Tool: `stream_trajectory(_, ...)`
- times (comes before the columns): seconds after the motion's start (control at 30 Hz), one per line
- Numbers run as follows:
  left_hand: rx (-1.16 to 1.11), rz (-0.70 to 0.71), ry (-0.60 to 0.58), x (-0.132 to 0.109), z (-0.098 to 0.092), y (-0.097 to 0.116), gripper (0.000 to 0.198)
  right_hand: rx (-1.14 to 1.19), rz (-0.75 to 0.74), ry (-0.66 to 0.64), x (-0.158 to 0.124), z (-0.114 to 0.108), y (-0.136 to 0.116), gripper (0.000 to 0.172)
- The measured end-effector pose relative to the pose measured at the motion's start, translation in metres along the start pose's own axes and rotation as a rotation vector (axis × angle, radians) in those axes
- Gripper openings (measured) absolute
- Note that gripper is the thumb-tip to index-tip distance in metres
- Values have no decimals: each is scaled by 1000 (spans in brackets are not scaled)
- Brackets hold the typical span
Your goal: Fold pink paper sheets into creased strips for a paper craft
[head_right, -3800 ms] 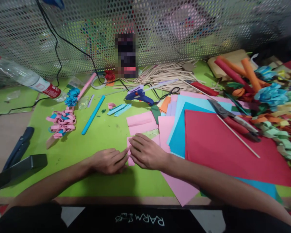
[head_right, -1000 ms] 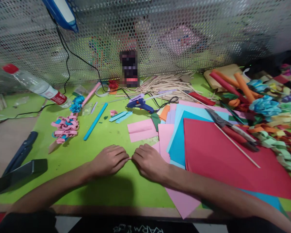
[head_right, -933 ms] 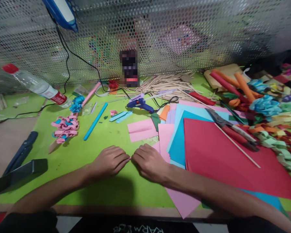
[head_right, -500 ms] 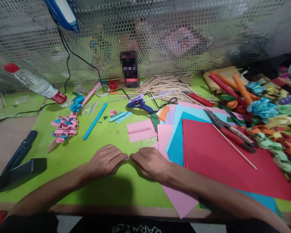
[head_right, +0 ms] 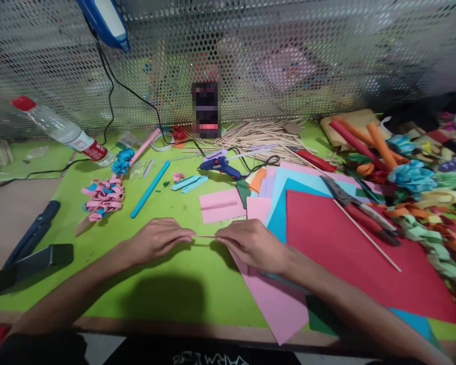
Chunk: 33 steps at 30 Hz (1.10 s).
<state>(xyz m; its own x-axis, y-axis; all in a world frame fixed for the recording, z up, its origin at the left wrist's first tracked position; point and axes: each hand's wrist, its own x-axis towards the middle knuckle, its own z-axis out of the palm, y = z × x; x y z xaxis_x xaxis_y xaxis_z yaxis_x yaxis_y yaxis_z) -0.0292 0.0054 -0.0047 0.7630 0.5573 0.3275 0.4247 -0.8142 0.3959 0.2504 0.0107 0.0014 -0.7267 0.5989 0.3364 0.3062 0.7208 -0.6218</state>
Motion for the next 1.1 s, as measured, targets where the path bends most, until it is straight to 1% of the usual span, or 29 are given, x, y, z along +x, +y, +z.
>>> stream_trajectory(0.13,-70,-4,7,0,-1,-1,27,63,-2,-21,-1,-9,4,22)
stream_trajectory(0.23,-102,-53,57,0,1,-1,22,78,-11,-6,-2,-11,7,20)
stream_trajectory(0.33,-90,-39,125,0,3,-2,20,80,-17,8,-3,-10,10,20)
stream_trajectory(0.4,-107,-29,150,0,4,-2,20,89,-13,16,-3,-9,11,19)
stream_trajectory(0.57,-100,-102,128,1,2,-1,16,90,-6,-5,-2,-10,11,19)
stream_trajectory(0.63,-83,-90,117,1,0,-1,16,96,-10,-8,-3,-11,11,19)
stream_trajectory(0.73,-125,-91,122,0,0,2,15,105,0,-9,-3,-10,9,19)
stream_trajectory(0.83,-170,-162,128,-1,2,6,14,110,19,-13,-5,-8,8,19)
stream_trajectory(0.93,-164,-245,160,-7,3,7,13,113,64,16,-9,-7,14,21)
stream_trajectory(1.03,-144,-387,179,-17,3,2,13,-4,146,108,-20,-5,33,23)
stream_trajectory(1.1,-138,-486,184,-23,3,-3,14,-129,153,157,-28,-2,49,24)
